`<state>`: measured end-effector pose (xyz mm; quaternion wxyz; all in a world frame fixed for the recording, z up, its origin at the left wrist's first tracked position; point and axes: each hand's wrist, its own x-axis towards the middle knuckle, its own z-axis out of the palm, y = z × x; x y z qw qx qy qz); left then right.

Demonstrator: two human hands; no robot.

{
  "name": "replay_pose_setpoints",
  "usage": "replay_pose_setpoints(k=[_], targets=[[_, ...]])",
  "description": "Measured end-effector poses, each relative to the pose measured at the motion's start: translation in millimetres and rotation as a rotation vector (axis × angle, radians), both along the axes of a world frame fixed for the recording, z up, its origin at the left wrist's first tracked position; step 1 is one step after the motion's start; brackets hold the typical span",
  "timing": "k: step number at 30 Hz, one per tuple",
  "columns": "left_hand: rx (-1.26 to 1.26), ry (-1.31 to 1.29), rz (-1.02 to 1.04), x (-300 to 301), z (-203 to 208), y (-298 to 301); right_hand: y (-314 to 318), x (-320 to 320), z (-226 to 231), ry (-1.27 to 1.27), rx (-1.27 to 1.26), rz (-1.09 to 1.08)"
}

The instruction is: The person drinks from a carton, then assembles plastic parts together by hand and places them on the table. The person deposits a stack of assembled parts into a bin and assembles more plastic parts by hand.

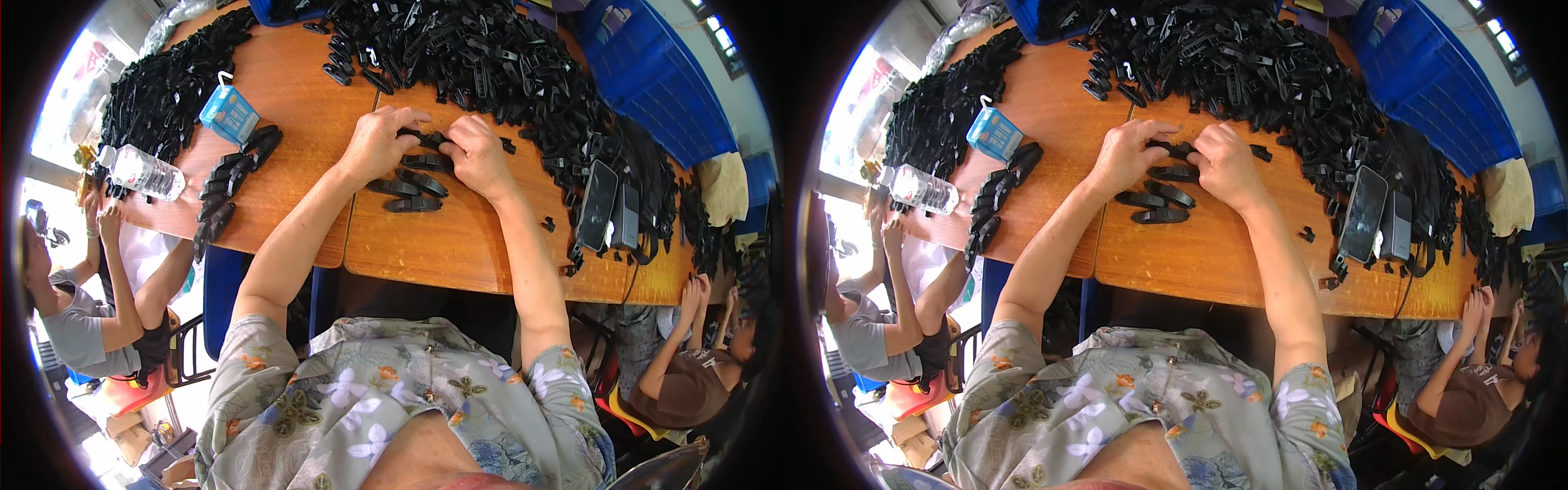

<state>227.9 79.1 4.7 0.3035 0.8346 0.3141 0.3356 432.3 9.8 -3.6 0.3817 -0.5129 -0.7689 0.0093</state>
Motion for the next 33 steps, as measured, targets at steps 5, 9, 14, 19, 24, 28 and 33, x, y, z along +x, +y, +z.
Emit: replay_pose_setpoints(k=[5, 9, 14, 19, 24, 28, 33], targets=[[-0.005, -0.007, -0.014, 9.3, -1.3, 0.8, 2.8, 1.2, 0.0, 0.073, -0.094, 0.060], [-0.334, 0.004, -0.116, -19.8, 9.8, 12.7, -14.9, 3.7, 13.2, 0.107, -0.118, -0.024], [0.299, 0.006, 0.233, -19.7, 3.2, 43.6, -30.3, 45.2, 19.3, -0.302, -0.148, -0.439], [0.335, 0.238, 0.332, -26.3, -15.1, 51.6, -14.2, 20.3, 0.5, -0.148, -0.069, -0.218], [0.494, 0.252, 0.321, -18.6, -9.6, 40.3, 4.3, -5.5, -16.9, 0.350, 0.038, -0.134], [0.636, 0.183, 0.169, -11.5, -7.4, 28.4, 10.2, 5.0, -15.1, -0.002, 0.274, -0.196], [0.579, 0.205, 0.092, -7.3, -4.4, 12.0, -4.9, 7.3, -12.7, 0.100, 0.073, -0.278]])
